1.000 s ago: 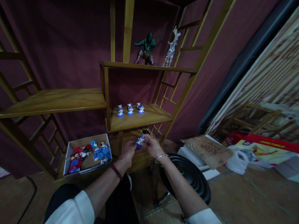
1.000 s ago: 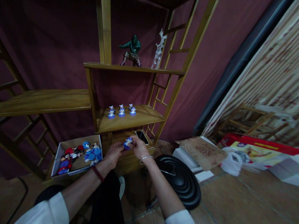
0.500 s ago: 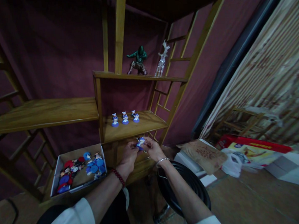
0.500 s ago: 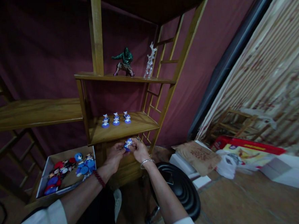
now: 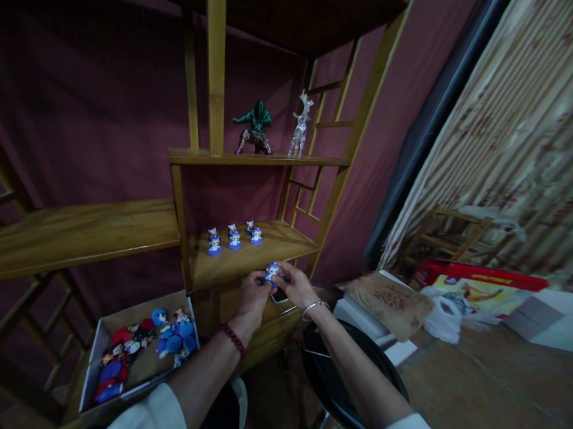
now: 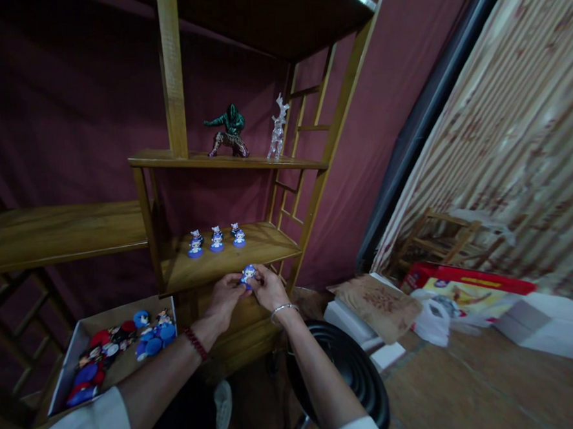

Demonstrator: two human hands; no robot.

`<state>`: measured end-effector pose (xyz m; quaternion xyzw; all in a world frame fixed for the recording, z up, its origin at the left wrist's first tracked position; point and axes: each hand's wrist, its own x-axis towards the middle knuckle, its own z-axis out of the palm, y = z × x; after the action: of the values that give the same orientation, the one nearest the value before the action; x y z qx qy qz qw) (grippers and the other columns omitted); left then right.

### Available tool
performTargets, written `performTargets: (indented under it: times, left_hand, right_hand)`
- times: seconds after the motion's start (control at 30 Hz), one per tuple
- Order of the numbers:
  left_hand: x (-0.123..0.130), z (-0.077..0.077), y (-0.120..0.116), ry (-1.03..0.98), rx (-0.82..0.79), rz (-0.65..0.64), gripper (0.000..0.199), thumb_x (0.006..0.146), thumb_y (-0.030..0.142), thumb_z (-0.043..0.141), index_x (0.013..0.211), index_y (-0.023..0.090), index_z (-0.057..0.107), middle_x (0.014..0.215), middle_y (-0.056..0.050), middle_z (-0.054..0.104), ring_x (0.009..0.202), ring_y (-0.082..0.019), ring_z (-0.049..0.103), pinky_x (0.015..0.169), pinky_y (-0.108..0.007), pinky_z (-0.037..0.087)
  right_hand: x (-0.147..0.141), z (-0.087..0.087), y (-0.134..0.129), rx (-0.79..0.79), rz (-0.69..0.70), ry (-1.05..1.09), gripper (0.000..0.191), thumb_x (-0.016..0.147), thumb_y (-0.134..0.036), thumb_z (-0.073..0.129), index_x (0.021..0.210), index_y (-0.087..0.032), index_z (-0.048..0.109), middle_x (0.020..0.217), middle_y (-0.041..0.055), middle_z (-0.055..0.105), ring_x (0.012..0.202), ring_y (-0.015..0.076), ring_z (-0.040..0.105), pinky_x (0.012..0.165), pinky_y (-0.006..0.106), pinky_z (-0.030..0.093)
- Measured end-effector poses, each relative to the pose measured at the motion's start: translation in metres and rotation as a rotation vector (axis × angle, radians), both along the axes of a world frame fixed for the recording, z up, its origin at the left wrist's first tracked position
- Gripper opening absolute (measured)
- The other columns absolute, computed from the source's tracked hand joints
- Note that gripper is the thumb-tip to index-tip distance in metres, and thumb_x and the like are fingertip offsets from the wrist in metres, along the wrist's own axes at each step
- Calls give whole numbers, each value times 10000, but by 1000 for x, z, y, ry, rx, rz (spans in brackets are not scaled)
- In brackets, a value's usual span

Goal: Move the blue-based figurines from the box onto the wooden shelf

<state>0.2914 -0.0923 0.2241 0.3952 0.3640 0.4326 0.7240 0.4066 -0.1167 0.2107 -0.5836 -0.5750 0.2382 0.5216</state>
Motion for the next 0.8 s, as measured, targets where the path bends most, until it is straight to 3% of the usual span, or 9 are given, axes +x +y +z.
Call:
performTargets:
  times: [0.37,0.57,0.8]
  left_hand:
    - [9,-2,7,32,68,-20,232,577,-29,550,749,116,609,677,-23,635,584,-91,573,621,-227,481]
    - [12,0,8,51,65,1,226,570,-43,547,720,119,594,608,2,606,542,-83,555,607,-241,484]
    - [12,-6,5,61,78,12,273,571,-56,528,768,117,602,659,-12,616,553,-80,553,606,-233,478]
  right_hand:
    - [6,-2,7,3,-48,-39,272,688,-251,540,950,-182,518,803,18,624,758,138,585,748,298,460]
    - [9,0,7,-19,-59,-45,295,685,-255,547,972,-190,523,845,23,626,787,137,582,764,293,452]
    - [8,-1,3,-34,-37,-46,296,700,-234,532,992,-188,526,909,34,629,823,145,581,792,306,444]
